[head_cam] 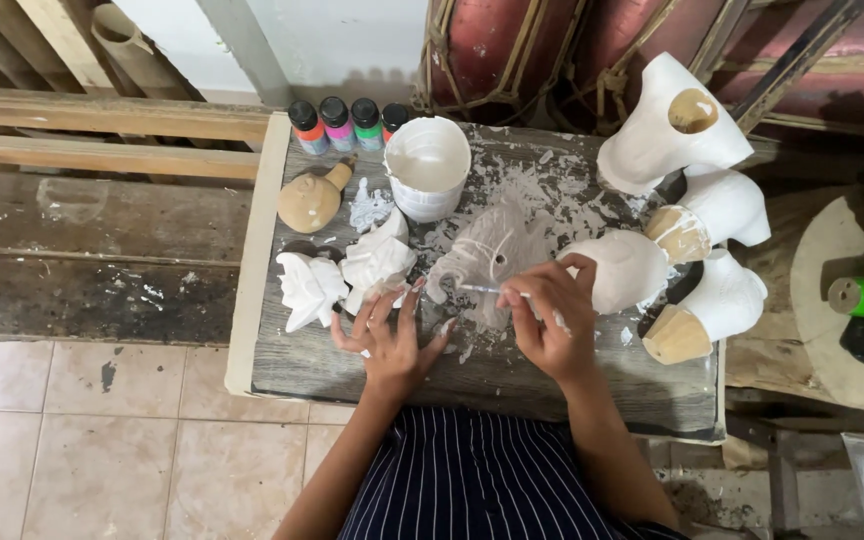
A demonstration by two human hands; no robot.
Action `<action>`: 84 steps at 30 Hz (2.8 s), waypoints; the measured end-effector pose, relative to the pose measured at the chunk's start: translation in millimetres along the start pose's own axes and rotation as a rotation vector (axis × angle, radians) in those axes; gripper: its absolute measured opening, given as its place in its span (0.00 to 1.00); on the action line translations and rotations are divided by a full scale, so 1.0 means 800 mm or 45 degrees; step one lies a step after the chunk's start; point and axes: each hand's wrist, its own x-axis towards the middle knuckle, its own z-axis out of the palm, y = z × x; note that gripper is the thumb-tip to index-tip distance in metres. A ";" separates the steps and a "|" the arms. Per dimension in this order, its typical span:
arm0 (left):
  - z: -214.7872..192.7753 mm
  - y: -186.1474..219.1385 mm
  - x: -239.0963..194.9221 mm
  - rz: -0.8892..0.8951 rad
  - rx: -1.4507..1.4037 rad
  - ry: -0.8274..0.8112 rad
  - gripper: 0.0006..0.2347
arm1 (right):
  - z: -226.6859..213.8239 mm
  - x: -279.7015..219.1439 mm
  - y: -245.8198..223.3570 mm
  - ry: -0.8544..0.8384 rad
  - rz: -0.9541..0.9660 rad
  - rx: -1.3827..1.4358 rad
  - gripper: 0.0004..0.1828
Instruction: Applying a liquid coating to a plaster mask using a small brush
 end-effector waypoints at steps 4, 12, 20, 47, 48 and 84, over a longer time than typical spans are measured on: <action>0.000 -0.001 -0.001 -0.002 -0.019 -0.002 0.24 | 0.006 -0.010 0.019 0.105 0.013 -0.062 0.07; -0.005 -0.002 0.002 -0.002 -0.013 -0.004 0.21 | 0.012 0.017 0.011 0.172 0.066 -0.089 0.09; -0.001 -0.003 0.004 -0.024 0.001 0.023 0.19 | 0.016 0.017 0.013 0.202 0.106 -0.054 0.09; -0.006 -0.003 0.006 -0.073 -0.044 -0.006 0.16 | -0.027 -0.045 0.031 0.147 0.186 -0.087 0.10; -0.006 -0.003 0.007 -0.071 -0.054 -0.008 0.16 | -0.030 -0.049 0.029 0.124 0.191 -0.112 0.11; -0.005 -0.001 -0.005 0.002 -0.067 -0.080 0.25 | -0.060 -0.075 0.004 0.213 0.433 0.057 0.12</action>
